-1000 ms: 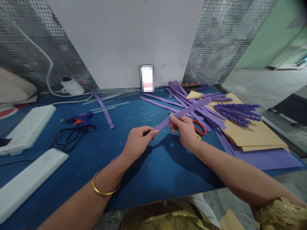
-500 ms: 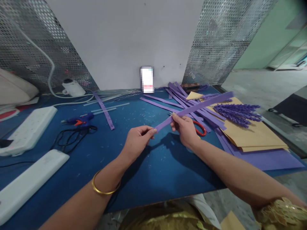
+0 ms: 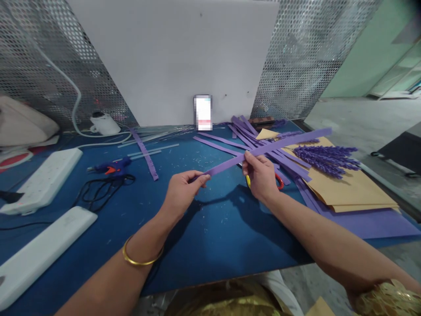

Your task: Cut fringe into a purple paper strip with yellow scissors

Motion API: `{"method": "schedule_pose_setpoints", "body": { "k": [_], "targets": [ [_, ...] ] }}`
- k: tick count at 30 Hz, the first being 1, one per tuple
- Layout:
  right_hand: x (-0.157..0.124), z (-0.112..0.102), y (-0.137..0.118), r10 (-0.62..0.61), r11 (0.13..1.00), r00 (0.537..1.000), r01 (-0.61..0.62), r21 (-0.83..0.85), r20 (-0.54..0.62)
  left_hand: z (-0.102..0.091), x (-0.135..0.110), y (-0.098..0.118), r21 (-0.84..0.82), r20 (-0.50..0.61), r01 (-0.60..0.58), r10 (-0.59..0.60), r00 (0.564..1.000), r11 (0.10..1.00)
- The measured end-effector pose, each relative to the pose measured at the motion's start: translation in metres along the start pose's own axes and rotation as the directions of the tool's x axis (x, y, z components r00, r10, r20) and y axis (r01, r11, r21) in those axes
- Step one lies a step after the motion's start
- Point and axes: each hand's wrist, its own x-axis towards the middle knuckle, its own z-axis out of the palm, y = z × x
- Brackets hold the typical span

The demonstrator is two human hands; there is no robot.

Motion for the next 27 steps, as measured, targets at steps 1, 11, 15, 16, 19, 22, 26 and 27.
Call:
{"method": "schedule_pose_setpoints", "body": {
  "k": [1,11,15,16,19,22,26,27],
  "targets": [
    [0.000,0.001,-0.001,0.007,1.000,1.000,-0.007,0.000,0.017,0.000,0.000,0.000,-0.021,-0.003,-0.005,0.005,1.000,1.000],
    [-0.016,0.009,-0.001,0.059,0.996,0.987,-0.048,-0.077,0.148,0.004,-0.003,0.001,-0.274,-0.053,0.016,-0.031,0.998,0.962],
    [-0.011,0.007,-0.001,0.026,0.996,0.993,-0.016,-0.088,0.111,0.005,-0.001,-0.002,-0.417,-0.123,0.004,-0.060,0.991,0.909],
    [-0.011,0.008,0.000,0.021,0.996,0.994,-0.011,-0.092,0.108,0.005,-0.001,-0.002,-0.429,-0.128,-0.001,-0.059,0.990,0.903],
    [-0.013,0.008,0.000,0.012,0.994,0.995,-0.002,-0.106,0.101,0.005,-0.002,-0.001,-0.462,-0.144,-0.013,-0.061,0.988,0.887],
    [-0.014,0.009,0.000,0.009,0.992,0.995,0.003,-0.123,0.098,0.003,-0.002,-0.001,-0.494,-0.145,0.000,-0.083,0.986,0.869],
    [-0.017,0.010,-0.001,0.017,0.987,0.992,0.004,-0.162,0.126,0.003,-0.003,-0.001,-0.333,-0.176,-0.021,-0.040,0.984,0.943],
    [-0.018,0.011,-0.002,0.023,0.984,0.990,0.002,-0.176,0.141,0.004,-0.004,-0.001,-0.250,-0.176,-0.051,0.007,0.984,0.967]
  ]
}}
